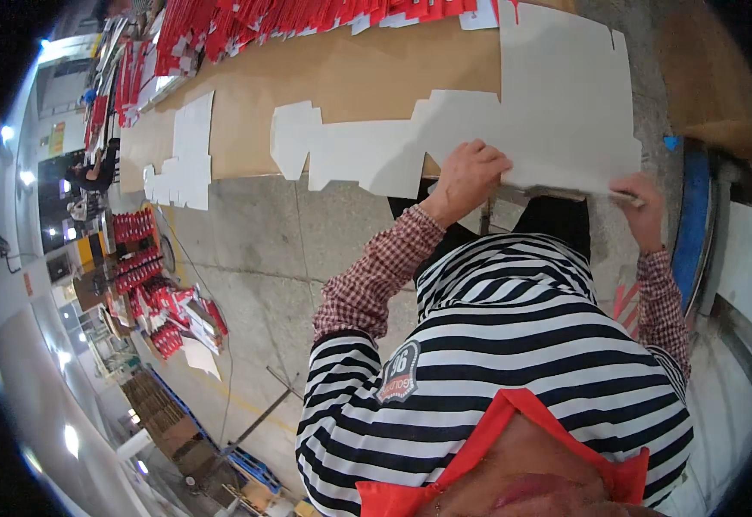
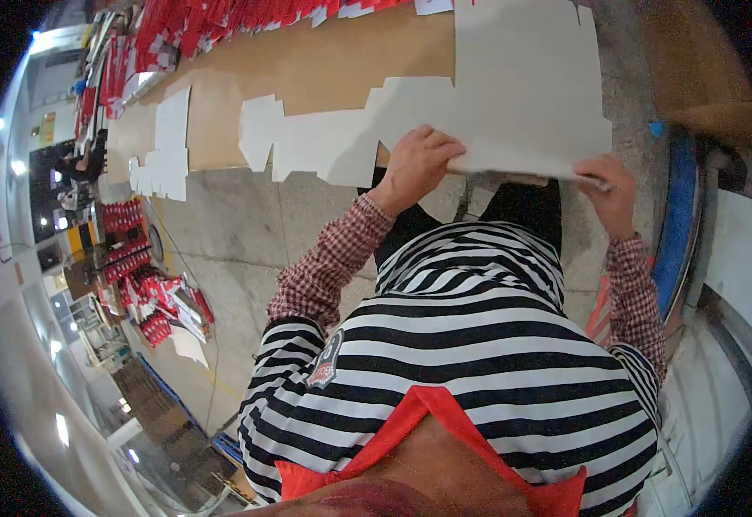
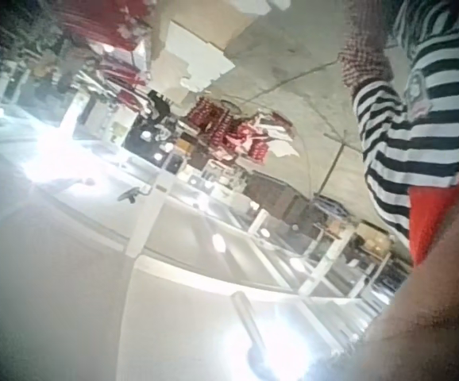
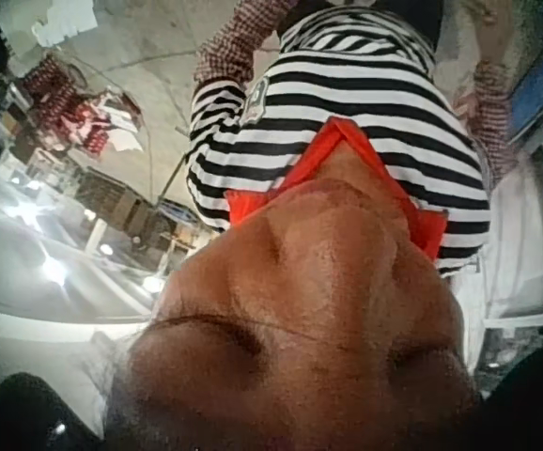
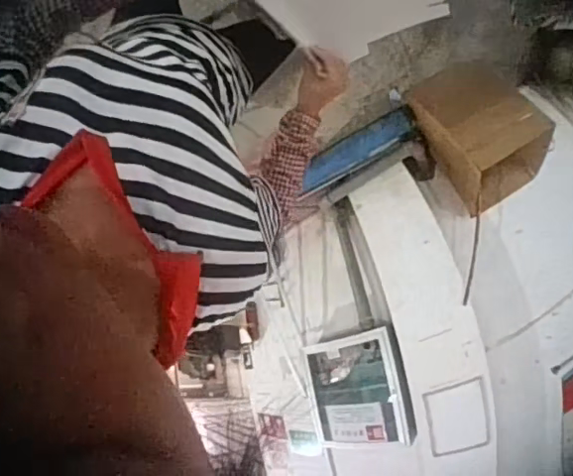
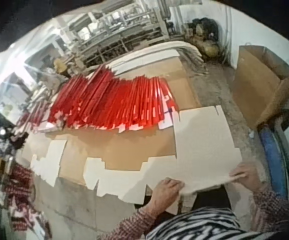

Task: The person assembles red and white cardboard boxes by hand. They pick up flat white cardboard pieces, fold them into shape, and insert them into red printed sleeves. The finished boxes are stacked on the table.

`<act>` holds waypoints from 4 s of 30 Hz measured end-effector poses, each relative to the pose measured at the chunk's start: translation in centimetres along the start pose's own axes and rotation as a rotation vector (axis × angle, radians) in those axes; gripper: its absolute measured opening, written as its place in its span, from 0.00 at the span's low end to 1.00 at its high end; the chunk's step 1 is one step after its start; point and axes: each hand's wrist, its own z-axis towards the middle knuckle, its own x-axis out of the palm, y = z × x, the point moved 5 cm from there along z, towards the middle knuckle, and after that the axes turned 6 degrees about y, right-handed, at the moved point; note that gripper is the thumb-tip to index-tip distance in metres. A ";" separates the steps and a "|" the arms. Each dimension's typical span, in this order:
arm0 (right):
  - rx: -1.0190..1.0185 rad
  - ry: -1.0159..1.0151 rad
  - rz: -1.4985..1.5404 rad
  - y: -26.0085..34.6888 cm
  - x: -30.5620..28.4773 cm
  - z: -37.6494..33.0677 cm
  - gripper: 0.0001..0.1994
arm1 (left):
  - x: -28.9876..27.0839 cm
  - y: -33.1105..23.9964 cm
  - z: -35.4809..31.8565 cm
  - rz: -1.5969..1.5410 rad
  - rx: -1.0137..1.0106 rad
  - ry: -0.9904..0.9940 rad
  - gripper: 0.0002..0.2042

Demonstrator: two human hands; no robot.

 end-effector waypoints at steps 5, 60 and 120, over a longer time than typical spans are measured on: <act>-0.037 -0.414 0.088 4.2 -3.1 3.8 0.24 | 0.3 1.2 3.6 -0.258 -0.460 0.019 0.15; -0.592 -0.154 -0.475 15.7 3.7 6.6 0.39 | 1.8 -1.7 -1.9 0.326 -0.198 0.223 0.43; -0.708 0.009 -0.461 17.7 7.9 7.1 0.40 | -1.2 5.2 -4.6 0.171 -0.226 -0.094 0.53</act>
